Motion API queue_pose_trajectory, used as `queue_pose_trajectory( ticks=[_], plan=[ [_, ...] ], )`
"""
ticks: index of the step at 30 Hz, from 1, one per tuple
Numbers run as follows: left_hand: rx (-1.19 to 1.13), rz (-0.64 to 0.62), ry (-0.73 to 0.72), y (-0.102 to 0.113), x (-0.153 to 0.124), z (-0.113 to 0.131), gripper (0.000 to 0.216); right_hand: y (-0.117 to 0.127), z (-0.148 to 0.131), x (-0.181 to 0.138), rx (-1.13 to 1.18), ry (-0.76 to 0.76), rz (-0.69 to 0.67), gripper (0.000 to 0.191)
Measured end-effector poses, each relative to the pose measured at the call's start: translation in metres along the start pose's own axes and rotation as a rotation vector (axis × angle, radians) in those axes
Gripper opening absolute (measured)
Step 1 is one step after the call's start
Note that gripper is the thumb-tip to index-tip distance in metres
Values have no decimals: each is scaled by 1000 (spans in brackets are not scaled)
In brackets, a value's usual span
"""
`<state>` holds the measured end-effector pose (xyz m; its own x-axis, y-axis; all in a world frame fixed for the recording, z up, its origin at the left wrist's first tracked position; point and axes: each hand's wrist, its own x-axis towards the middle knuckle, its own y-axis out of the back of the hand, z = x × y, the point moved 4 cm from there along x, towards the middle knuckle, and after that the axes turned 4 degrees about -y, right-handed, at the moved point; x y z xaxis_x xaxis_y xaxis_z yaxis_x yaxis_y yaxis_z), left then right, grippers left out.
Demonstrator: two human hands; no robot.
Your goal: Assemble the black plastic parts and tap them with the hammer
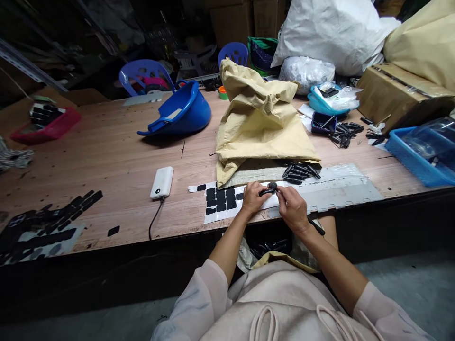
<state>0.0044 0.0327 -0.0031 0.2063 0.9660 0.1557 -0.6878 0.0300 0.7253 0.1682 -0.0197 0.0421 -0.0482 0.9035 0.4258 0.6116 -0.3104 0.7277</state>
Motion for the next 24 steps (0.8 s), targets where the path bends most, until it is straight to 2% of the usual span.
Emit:
queue_pose_trajectory(
  ticks=[3,8,13,16,19,24],
  plan=[
    [-5,10,4,0,0,0,12,-6,3,1,-66,15,-50,29],
    [-21,20,-3,-1,0,1,13,2,9,2,-97,-45,18,34],
    [-11,14,12,0,0,2,14,1,10,-1,-121,-72,-36,32],
    [-12,8,13,1,0,3,14,11,15,3,-105,-95,16,33],
    [-12,9,13,2,0,4,15,35,37,12,-112,-156,120,36],
    [-4,-7,14,1,0,4,17,83,111,24,-278,-430,310,34]
  ],
)
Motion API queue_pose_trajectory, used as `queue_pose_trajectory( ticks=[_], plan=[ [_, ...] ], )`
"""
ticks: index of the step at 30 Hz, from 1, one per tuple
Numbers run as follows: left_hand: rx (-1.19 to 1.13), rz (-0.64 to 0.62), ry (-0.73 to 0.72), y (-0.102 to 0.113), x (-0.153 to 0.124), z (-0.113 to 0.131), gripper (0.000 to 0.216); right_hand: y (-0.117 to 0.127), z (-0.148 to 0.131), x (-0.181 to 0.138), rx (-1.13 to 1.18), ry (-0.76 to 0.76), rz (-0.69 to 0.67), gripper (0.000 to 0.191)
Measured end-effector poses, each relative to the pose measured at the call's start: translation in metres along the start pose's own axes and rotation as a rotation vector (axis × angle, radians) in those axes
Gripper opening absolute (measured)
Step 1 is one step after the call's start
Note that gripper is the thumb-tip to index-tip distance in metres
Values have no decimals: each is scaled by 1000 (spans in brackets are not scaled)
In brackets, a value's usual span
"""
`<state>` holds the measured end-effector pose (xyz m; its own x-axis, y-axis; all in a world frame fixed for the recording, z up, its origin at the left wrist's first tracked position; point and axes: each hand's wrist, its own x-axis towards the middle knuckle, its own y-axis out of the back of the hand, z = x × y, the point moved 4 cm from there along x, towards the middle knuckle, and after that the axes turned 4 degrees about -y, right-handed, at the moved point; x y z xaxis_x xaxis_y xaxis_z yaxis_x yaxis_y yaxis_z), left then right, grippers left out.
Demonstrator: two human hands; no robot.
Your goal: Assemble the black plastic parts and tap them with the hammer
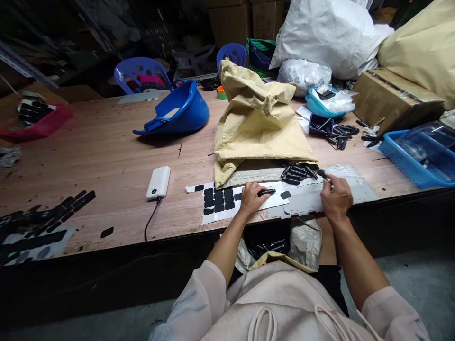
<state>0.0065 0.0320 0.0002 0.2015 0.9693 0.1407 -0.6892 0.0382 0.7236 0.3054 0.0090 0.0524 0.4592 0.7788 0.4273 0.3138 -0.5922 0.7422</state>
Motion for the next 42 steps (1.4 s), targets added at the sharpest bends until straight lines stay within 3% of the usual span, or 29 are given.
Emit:
queue_pose_trajectory(
  ticks=[4,8,36,39,42],
  plan=[
    [10,-2,3,0,0,-1,16,-5,41,19,-141,-217,-6,35],
    [17,-17,10,1,0,-1,15,-14,46,14,-232,-292,-33,35],
    [52,-51,-39,6,-3,-1,32,-22,39,6,-348,-223,-29,35],
    [48,-49,-137,6,-17,9,29,-21,38,6,-351,-225,-46,35],
    [34,-43,-282,2,-51,24,28,-20,36,7,-344,-223,-46,35]
  ],
)
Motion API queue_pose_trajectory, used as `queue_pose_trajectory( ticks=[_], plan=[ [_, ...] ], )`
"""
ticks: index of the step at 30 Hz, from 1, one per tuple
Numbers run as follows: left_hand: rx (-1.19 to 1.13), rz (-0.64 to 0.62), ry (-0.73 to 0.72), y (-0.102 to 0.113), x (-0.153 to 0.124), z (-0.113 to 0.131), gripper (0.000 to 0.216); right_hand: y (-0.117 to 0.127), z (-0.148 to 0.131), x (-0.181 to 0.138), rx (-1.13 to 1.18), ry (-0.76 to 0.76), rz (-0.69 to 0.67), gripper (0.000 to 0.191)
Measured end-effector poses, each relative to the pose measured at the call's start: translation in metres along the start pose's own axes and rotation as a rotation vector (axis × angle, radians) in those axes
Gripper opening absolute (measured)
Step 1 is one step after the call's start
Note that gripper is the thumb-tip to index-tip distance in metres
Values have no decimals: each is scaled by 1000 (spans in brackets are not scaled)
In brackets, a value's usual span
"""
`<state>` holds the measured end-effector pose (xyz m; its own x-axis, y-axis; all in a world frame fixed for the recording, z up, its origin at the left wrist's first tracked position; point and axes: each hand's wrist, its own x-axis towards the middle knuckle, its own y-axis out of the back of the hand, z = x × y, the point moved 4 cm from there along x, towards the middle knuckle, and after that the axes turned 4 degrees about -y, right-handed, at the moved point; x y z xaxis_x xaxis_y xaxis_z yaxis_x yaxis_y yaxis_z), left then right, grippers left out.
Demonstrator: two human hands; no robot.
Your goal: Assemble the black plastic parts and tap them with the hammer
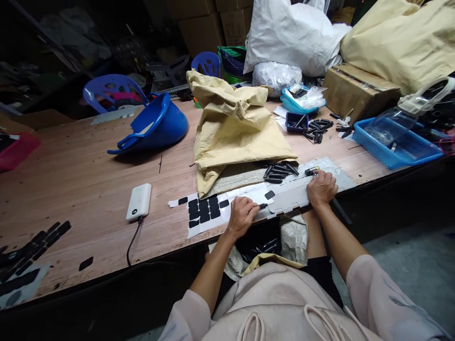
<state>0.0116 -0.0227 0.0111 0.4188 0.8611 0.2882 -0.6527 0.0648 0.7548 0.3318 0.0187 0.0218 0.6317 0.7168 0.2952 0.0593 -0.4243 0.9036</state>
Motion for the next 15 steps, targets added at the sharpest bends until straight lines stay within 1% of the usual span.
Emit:
queue_pose_trajectory(
  ticks=[2,4,6,7,8,10,12,15],
  plan=[
    [-6,-34,-75,-6,-24,17,28,1,0,0,4,-1,1,35],
    [-3,-98,-119,-12,-44,29,26,1,0,-1,6,-3,-4,35],
    [4,-136,-127,-15,-51,36,25,2,0,-1,8,-2,-6,36],
    [9,-134,-114,-15,-48,36,26,2,0,-1,11,0,-5,36],
    [16,-120,-92,-14,-40,35,27,2,0,-1,13,3,-2,36],
    [36,-74,-26,-10,-10,26,27,2,0,-2,18,8,3,36],
    [62,-37,46,-7,33,13,30,1,-1,-2,21,11,3,36],
    [113,-10,111,-6,104,-6,37,1,-1,-2,21,7,-4,35]
  ],
)
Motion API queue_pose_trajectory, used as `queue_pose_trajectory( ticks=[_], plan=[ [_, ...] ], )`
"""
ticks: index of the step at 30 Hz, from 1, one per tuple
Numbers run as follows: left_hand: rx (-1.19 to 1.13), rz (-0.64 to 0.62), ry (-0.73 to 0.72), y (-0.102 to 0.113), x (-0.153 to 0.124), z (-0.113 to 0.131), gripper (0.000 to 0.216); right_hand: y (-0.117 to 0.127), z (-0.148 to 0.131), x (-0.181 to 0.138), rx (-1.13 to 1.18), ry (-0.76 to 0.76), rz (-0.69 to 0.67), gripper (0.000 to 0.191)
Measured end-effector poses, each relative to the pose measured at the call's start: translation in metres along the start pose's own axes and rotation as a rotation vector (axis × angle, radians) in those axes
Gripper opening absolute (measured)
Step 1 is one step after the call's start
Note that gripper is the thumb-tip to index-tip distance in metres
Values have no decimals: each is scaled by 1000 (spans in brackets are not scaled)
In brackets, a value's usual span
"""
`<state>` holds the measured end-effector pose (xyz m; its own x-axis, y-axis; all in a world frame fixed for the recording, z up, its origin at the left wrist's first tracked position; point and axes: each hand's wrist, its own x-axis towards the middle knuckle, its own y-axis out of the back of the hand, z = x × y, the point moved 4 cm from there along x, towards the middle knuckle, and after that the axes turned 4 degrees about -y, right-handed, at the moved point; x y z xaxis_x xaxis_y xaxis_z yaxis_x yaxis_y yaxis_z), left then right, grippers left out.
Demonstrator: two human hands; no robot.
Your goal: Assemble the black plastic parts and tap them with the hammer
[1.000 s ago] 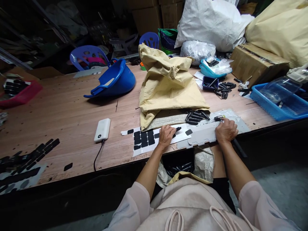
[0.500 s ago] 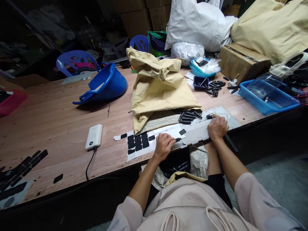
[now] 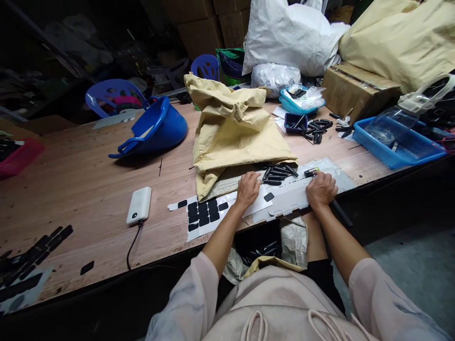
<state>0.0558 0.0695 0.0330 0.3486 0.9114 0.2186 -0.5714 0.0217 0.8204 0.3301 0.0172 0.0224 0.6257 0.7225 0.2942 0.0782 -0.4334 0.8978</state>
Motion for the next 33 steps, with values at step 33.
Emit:
queue_pose_trajectory(
  ticks=[33],
  plan=[
    [-292,210,163,12,-22,-18,15,-2,2,-1,-1,15,0,34]
  ],
)
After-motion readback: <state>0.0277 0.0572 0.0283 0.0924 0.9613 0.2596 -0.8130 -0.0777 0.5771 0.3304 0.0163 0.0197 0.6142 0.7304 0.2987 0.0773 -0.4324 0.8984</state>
